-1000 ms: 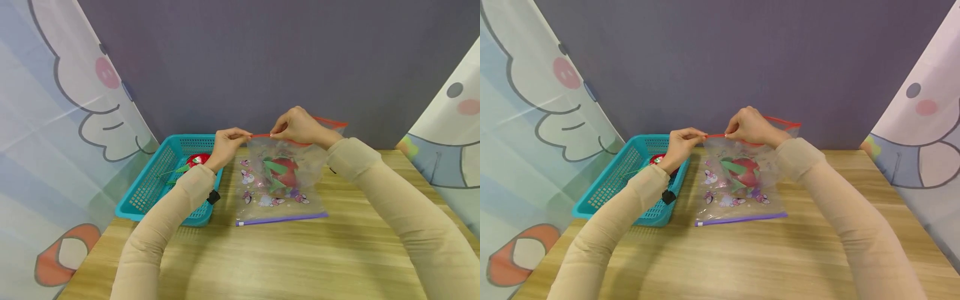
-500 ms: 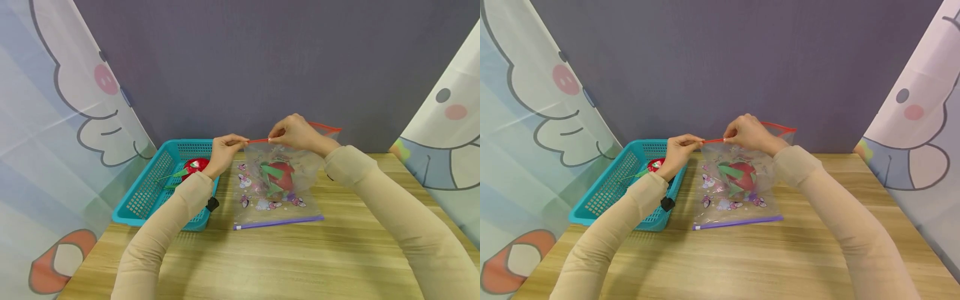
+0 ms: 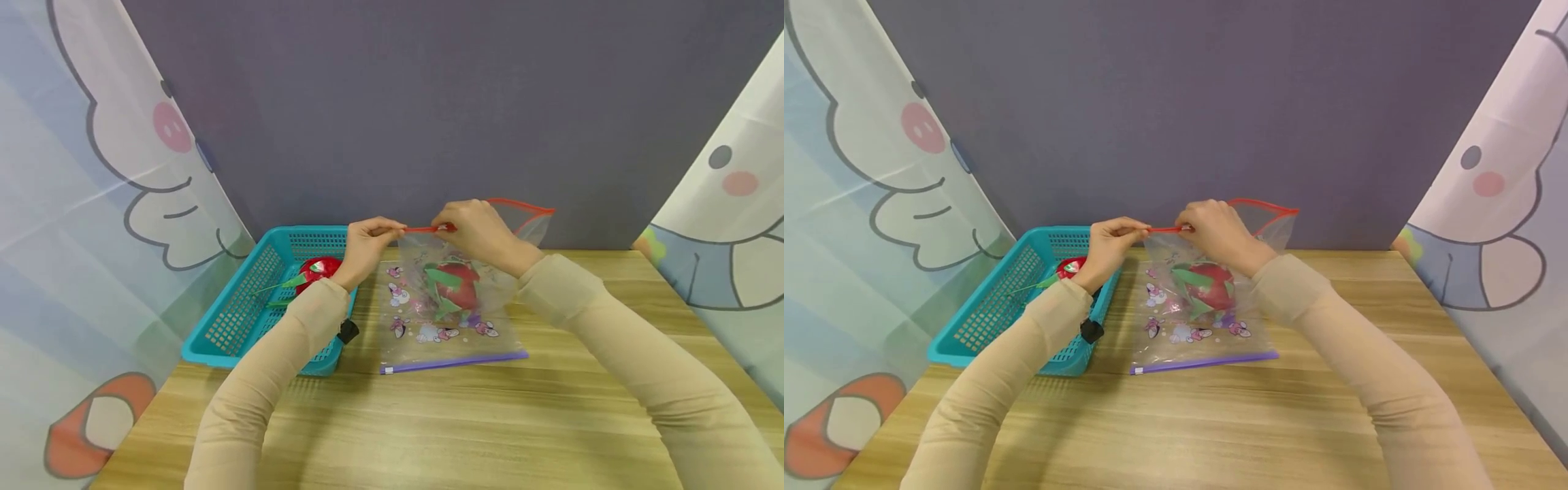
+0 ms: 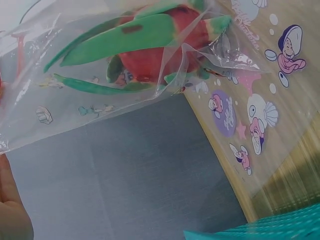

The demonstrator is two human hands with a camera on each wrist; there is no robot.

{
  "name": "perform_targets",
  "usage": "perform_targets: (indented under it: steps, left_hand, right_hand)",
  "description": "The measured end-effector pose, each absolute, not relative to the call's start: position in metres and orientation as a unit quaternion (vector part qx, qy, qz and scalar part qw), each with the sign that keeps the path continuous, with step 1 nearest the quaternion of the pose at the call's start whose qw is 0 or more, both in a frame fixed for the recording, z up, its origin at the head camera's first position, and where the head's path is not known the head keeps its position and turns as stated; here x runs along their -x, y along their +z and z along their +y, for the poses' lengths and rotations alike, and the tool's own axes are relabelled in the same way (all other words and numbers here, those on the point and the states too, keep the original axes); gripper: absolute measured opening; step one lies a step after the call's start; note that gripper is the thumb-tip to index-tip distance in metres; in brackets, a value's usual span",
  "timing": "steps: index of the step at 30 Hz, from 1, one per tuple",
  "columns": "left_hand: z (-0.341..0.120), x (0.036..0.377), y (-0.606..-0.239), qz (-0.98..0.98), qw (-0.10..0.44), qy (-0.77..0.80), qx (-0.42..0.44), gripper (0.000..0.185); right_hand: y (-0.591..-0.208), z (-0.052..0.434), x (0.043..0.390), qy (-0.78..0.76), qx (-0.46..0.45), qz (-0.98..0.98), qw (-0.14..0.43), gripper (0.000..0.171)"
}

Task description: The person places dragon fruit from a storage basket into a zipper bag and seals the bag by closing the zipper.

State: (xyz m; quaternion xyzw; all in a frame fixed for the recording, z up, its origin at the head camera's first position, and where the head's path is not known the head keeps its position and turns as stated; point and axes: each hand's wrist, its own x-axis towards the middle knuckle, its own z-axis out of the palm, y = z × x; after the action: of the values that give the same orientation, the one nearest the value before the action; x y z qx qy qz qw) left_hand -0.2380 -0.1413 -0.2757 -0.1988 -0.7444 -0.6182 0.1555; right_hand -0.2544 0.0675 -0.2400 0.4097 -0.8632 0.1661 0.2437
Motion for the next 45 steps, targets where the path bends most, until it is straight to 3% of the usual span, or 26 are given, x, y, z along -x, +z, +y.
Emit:
perform_targets:
  steps: [10, 37, 45]
  left_hand:
    - [-0.139, 0.24, -0.274, -0.741, 0.13, -0.625, 0.207, 0.013]
    - [-0.145, 0.246, -0.28, -0.736, 0.149, -0.632, 0.192, 0.015]
    - [-0.146, 0.249, -0.276, -0.739, 0.131, -0.634, 0.185, 0.015]
  right_hand:
    - [-0.252, 0.085, 0.278, 0.254, -0.505, -0.778, 0.272, 0.012]
    - [-0.263, 0.096, 0.289, 0.295, -0.501, -0.752, 0.312, 0.011]
    - [-0.263, 0.101, 0.289, 0.293, -0.486, -0.764, 0.307, 0.011]
